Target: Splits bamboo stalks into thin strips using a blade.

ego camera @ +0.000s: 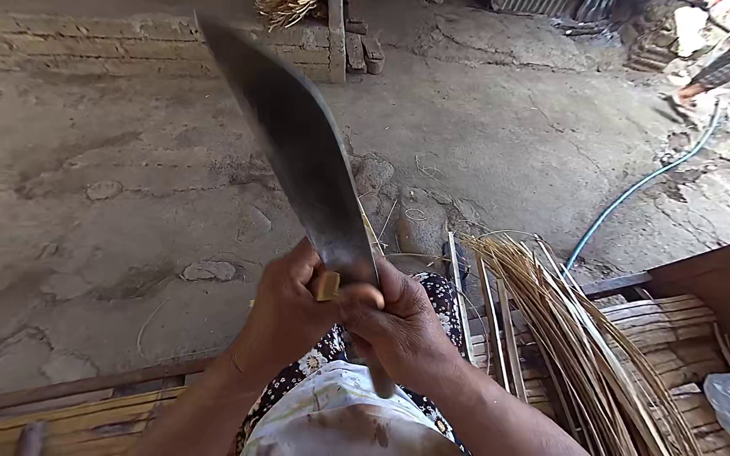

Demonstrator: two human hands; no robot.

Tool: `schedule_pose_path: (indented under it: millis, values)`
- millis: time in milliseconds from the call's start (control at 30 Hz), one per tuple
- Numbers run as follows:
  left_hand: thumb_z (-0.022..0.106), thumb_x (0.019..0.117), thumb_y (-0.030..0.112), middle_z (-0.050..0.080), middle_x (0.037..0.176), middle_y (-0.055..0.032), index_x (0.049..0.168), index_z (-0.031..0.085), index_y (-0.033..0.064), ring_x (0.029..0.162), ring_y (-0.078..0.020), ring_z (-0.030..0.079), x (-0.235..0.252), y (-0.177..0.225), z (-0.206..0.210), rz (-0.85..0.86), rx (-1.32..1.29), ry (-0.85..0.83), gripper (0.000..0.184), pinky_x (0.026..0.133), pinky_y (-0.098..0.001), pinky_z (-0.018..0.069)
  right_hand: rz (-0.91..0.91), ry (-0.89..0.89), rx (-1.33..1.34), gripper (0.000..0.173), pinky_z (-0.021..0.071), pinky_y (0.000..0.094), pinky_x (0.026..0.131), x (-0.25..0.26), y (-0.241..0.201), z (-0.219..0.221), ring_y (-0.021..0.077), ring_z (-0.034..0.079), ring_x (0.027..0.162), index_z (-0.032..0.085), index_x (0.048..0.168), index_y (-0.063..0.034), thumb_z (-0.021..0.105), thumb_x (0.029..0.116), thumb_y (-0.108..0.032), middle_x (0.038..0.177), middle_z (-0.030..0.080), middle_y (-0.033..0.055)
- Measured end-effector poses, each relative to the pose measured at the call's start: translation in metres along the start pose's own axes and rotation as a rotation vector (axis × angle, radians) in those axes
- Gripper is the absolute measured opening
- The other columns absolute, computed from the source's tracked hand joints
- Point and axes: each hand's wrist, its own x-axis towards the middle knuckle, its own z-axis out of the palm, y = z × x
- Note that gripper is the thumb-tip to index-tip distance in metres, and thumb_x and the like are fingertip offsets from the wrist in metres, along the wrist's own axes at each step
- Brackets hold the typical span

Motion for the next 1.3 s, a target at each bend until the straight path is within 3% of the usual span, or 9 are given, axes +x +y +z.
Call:
schedule_pose_path:
  millis: [133,267,333,400,733,933,1033,1167,1300]
  values:
    - [0.070,0.0948,0.041,0.063,0.077,0.0161,0.089,0.069,0.0266,0.065,0.0054,0.058,0.019,0.019,-0.022,0.112,-0.226,0.111,0.015,0.059,-0.0130,0.0515,-0.108,0.041,0.309,0.008,0.0496,0.0175,0.049,0.019,-0.003,0.033,0.0029,0.055,0.053,0.063,0.096,-0.0028,0.062,0.0947,0.005,0.071,0.062,0.0022]
    - [0.062,0.1015,0.039,0.074,0.087,0.0071,0.092,0.075,0.0199,0.080,-0.0079,0.072,0.038,0.018,-0.064,0.136,-0.296,0.154,0.024,0.076,-0.0264,0.0636,-0.029,0.054,0.354,0.005,0.0486,0.0186,0.046,0.024,0.004,0.037,0.0052,0.054,0.049,0.062,0.094,-0.0012,0.064,0.0945,0.004,0.071,0.063,0.0066]
    - [0.057,0.1036,0.041,0.064,0.068,0.0082,0.086,0.072,0.0192,0.057,-0.0061,0.063,0.043,0.014,-0.087,0.088,-0.335,0.213,0.032,0.059,-0.0238,0.0587,0.009,0.057,0.353,0.003,0.0490,0.0188,0.046,0.019,0.014,0.029,0.0050,0.055,0.050,0.063,0.095,-0.0015,0.064,0.0945,0.002,0.074,0.065,0.0061]
    - [0.047,0.1073,0.043,0.044,0.054,0.0108,0.078,0.062,0.0203,0.041,-0.0019,0.041,0.042,0.006,-0.110,0.059,-0.365,0.238,0.040,0.041,-0.0164,0.0403,0.068,0.089,0.344,0.005,0.0489,0.0193,0.045,0.010,0.020,0.016,0.0055,0.056,0.050,0.063,0.097,-0.0021,0.065,0.0934,0.001,0.075,0.067,0.0067]
    - [0.028,0.1110,0.037,0.043,0.052,0.0084,0.072,0.054,0.0190,0.042,-0.0029,0.041,0.024,-0.041,-0.223,0.051,-0.443,0.349,0.051,0.043,-0.0165,0.0401,0.253,0.445,0.212,0.009,0.0477,0.0219,0.037,-0.031,0.032,-0.085,0.0089,0.055,0.041,0.063,0.095,-0.0043,0.064,0.0863,-0.001,0.066,0.068,0.0086]
    - [0.009,0.1117,0.040,0.043,0.051,0.0114,0.088,0.060,0.0185,0.041,-0.0032,0.040,0.107,-0.028,-0.127,0.103,-0.243,0.316,0.060,0.040,-0.0197,0.0380,0.060,0.255,-0.218,0.019,0.0497,0.0154,0.043,0.002,0.006,-0.089,0.0006,0.057,0.049,0.060,0.116,-0.0169,0.066,0.0996,-0.023,0.086,0.073,-0.0026]
    - [0.004,0.1108,0.043,0.051,0.054,0.0105,0.083,0.058,0.0190,0.043,-0.0024,0.047,0.140,-0.046,-0.093,0.096,-0.233,0.359,0.065,0.042,-0.0187,0.0433,0.002,0.332,-0.671,0.035,0.0511,0.0233,0.045,0.016,0.029,-0.081,0.0034,0.058,0.052,0.055,0.126,-0.0053,0.060,0.1024,-0.031,0.083,0.070,-0.0015]
    - [0.027,0.1126,0.037,0.054,0.060,0.0116,0.079,0.056,0.0201,0.048,-0.0006,0.049,0.152,-0.096,-0.043,-0.018,-0.295,0.487,0.047,0.048,-0.0175,0.0461,0.418,0.093,-0.972,0.035,0.0577,0.0534,0.071,0.053,0.104,-0.071,0.0329,0.071,0.077,0.061,0.125,-0.0009,0.055,0.1045,-0.028,0.086,0.070,0.0166]
    - [0.043,0.1089,0.043,0.046,0.058,0.0120,0.081,0.057,0.0232,0.046,0.0004,0.042,0.133,-0.135,0.000,-0.080,-0.321,0.512,0.037,0.046,-0.0148,0.0391,0.840,-0.217,-1.050,0.034,0.0540,0.0595,0.090,0.097,0.199,-0.067,0.0402,0.069,0.107,0.054,0.134,-0.0050,0.045,0.1085,-0.026,0.111,0.070,0.0217]
